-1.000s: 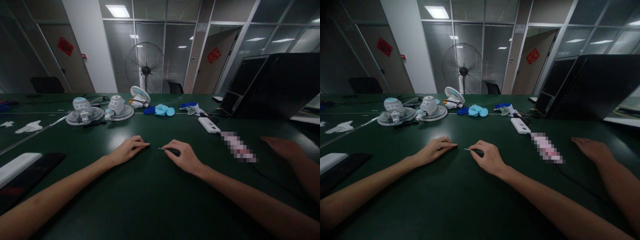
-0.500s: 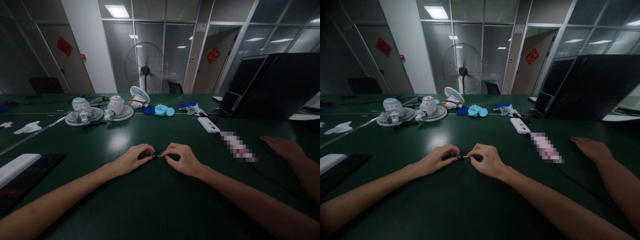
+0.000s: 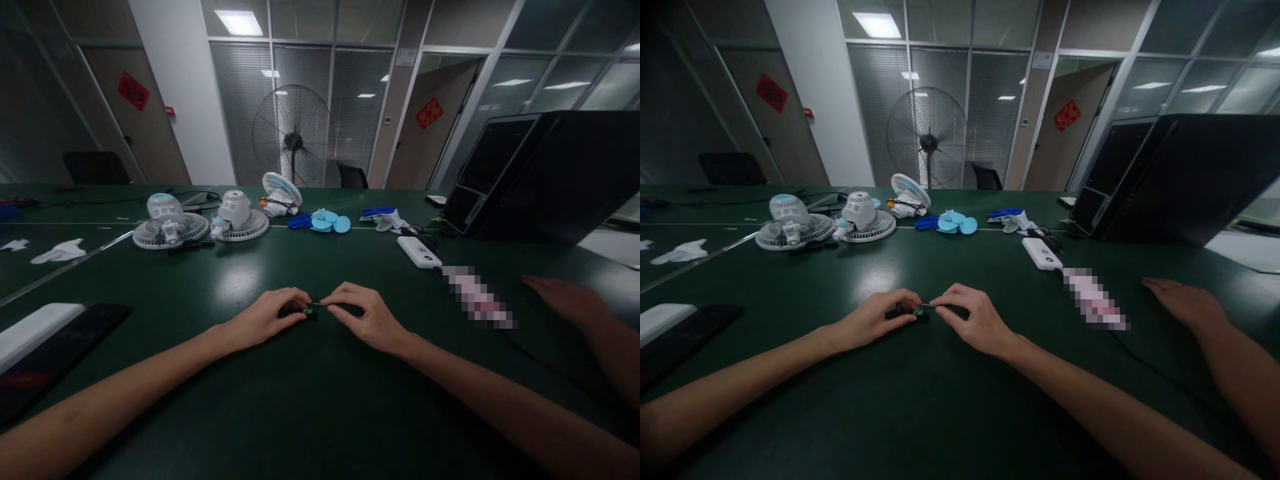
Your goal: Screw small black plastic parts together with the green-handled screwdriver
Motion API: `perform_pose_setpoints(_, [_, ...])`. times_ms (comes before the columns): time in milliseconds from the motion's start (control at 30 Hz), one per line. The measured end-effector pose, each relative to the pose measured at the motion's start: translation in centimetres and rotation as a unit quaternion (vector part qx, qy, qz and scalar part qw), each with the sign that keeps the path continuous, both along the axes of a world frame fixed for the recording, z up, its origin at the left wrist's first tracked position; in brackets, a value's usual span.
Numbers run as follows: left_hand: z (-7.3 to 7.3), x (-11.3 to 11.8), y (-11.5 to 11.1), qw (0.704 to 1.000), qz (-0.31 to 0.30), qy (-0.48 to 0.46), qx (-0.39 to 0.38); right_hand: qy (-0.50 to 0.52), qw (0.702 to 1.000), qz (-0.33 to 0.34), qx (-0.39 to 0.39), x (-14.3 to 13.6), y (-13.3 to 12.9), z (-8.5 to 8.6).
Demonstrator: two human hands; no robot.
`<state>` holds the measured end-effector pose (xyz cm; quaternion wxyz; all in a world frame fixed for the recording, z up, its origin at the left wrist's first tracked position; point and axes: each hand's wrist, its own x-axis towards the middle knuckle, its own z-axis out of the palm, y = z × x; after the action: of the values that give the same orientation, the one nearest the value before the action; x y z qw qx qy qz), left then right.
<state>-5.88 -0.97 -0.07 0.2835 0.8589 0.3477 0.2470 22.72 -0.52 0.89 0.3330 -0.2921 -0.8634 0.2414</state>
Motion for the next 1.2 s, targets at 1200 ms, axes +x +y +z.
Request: perform_pose_setpoints(1200, [-0.31, -0.21, 0.24, 0.999, -0.008, 0.022, 0.029, -0.073, 0.996, 0.000, 0.059, -0.30, -0.07, -0.64])
